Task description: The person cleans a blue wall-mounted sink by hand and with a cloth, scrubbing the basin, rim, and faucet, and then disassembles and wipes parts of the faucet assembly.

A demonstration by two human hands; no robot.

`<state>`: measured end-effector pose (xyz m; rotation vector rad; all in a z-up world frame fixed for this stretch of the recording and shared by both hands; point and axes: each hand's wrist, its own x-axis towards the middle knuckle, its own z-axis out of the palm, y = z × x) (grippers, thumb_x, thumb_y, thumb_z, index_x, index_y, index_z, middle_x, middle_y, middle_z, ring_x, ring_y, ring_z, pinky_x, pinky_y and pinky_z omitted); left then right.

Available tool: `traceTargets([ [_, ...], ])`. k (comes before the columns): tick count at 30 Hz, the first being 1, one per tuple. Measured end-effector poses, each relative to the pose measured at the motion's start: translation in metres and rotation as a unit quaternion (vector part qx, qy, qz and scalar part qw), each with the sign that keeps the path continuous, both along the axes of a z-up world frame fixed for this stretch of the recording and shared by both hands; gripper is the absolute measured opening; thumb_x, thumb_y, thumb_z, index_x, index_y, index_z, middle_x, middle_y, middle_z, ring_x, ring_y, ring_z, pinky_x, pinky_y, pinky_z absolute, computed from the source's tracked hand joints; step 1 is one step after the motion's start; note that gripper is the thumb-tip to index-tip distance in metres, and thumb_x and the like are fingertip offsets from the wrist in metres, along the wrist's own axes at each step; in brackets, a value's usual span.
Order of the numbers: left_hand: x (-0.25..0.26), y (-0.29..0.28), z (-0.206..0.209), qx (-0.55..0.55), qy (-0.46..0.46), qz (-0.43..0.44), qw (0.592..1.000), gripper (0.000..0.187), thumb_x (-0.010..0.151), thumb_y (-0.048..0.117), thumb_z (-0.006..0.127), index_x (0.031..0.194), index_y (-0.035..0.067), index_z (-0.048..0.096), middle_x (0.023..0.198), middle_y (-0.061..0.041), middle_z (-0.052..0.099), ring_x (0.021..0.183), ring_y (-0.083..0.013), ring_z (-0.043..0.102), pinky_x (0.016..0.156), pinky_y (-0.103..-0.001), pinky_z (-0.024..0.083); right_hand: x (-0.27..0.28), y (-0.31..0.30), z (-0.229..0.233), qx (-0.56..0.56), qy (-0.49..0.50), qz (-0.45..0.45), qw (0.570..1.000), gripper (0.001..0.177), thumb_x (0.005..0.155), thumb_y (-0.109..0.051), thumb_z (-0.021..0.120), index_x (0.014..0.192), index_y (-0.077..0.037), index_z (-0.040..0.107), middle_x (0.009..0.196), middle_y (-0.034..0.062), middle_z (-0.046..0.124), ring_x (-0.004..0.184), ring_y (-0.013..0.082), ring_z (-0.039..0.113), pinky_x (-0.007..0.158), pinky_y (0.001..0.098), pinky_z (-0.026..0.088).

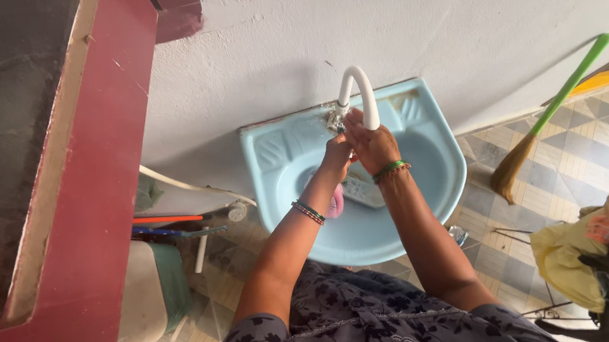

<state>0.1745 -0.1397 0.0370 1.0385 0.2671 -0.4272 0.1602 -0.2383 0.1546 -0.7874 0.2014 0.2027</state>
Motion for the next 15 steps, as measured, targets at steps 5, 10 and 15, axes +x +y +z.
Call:
traceTargets([
  [5,0.019,-0.006,-0.022,-0.086,0.056,-0.008,0.995,0.015,0.098,0.020,0.059,0.102,0.006,0.063,0.088,-0.004,0.066,0.070,-0.0159,0.057,0.064,-0.031,0.050,-0.014,-0.014,0.011,-0.089,-0.070,0.042,0.993,0.045,0.101,0.004,0.048,0.145,0.012,0.049,0.134,0.0187,0.060,0.125,0.0273,0.056,0.104,0.0390,0.049],
  [10,0.027,-0.004,-0.006,-0.150,0.141,0.054,0.977,0.019,0.101,0.026,0.046,0.106,0.010,0.054,0.089,-0.007,0.057,0.061,-0.0224,0.051,0.054,-0.036,0.041,-0.010,-0.020,0.020,-0.205,-0.080,0.070,0.973,0.044,0.096,-0.001,0.046,0.139,0.006,0.054,0.131,0.0101,0.068,0.121,0.0169,0.067,0.103,0.0309,0.054],
  [15,0.004,0.015,0.050,-0.242,0.131,0.014,0.961,0.035,0.103,0.012,0.042,0.129,-0.006,0.055,0.100,-0.016,0.061,0.080,-0.0247,0.063,0.074,-0.036,0.059,0.002,-0.045,0.005,-0.552,-0.110,-0.037,0.826,0.031,0.101,-0.010,0.050,0.122,-0.004,0.071,0.097,0.0066,0.076,0.084,0.0160,0.071,0.077,0.0329,0.058],
])
